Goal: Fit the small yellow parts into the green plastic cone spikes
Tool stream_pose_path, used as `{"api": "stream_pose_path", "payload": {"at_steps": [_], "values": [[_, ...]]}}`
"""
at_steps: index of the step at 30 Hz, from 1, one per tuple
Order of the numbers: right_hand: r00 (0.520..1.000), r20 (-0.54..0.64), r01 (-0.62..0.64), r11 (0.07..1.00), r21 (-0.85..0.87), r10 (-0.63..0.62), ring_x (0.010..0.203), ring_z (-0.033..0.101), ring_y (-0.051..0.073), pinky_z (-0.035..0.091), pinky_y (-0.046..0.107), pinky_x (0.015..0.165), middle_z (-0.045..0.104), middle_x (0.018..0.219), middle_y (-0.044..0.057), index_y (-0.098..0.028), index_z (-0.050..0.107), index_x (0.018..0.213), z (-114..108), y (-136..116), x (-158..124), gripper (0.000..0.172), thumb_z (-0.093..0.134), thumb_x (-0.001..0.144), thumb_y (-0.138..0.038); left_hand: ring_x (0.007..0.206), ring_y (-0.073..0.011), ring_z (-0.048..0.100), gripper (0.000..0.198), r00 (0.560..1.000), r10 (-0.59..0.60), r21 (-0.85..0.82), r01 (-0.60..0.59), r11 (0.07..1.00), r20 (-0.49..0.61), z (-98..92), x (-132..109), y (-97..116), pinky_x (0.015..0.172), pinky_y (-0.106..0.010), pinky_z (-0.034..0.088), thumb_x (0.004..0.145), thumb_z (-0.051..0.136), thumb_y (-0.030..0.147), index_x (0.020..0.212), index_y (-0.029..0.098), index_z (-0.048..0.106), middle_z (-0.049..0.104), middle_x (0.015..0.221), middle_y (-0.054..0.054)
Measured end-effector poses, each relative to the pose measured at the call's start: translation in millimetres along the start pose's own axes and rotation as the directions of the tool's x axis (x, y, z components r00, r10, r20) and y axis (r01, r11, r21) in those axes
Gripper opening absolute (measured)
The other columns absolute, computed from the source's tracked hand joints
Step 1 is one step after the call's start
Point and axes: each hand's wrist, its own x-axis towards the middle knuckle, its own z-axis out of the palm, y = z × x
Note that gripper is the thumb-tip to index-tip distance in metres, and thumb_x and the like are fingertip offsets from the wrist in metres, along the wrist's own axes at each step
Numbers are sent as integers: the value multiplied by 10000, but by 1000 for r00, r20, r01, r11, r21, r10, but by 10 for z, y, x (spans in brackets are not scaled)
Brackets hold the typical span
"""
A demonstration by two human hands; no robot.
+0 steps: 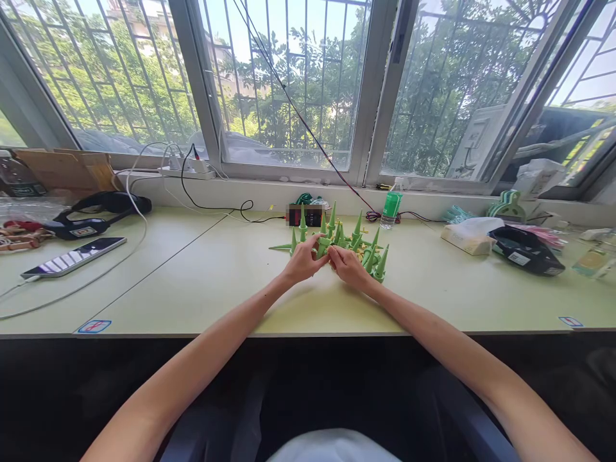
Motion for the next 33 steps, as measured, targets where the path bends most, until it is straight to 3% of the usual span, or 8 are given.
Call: {"api": "stream_pose_path", "payload": {"at_steps": [17,22,28,33], "values": [[997,-69,17,999,-31,-19,541,348,108,278,253,538,455,614,-28,-195,503,732,-9,-6,-9,395,429,967,-503,483,-73,478,570,998,13,123,-6,992,-53,22,-9,-43,534,-208,389,811,658,373,1326,164,532,578,812,1],[997,-74,2,999,-38,-5,529,337,107,268,256,527,439,599,-31,-196,496,715,-5,-12,-20,395,428,964,-495,476,-68,478,560,999,45,112,-43,993,-20,27,-25,-22,538,-196,382,841,611,337,1367,196,481,537,779,25],[998,-62,10,1000,-23,-12,530,354,109,277,254,519,440,585,-28,-194,493,694,-2,8,-28,416,436,956,-512,456,-73,469,445,998,65,92,-67,993,27,38,-36,-42,523,-191,370,857,584,339,1273,187,536,530,695,43],[997,-45,-56,995,88,60,477,381,108,293,254,469,432,523,-33,-199,498,676,6,4,-21,425,483,926,-543,438,-74,474,453,998,47,69,-51,996,52,41,-44,-63,514,-190,364,857,590,319,1285,187,526,524,662,56]]}}
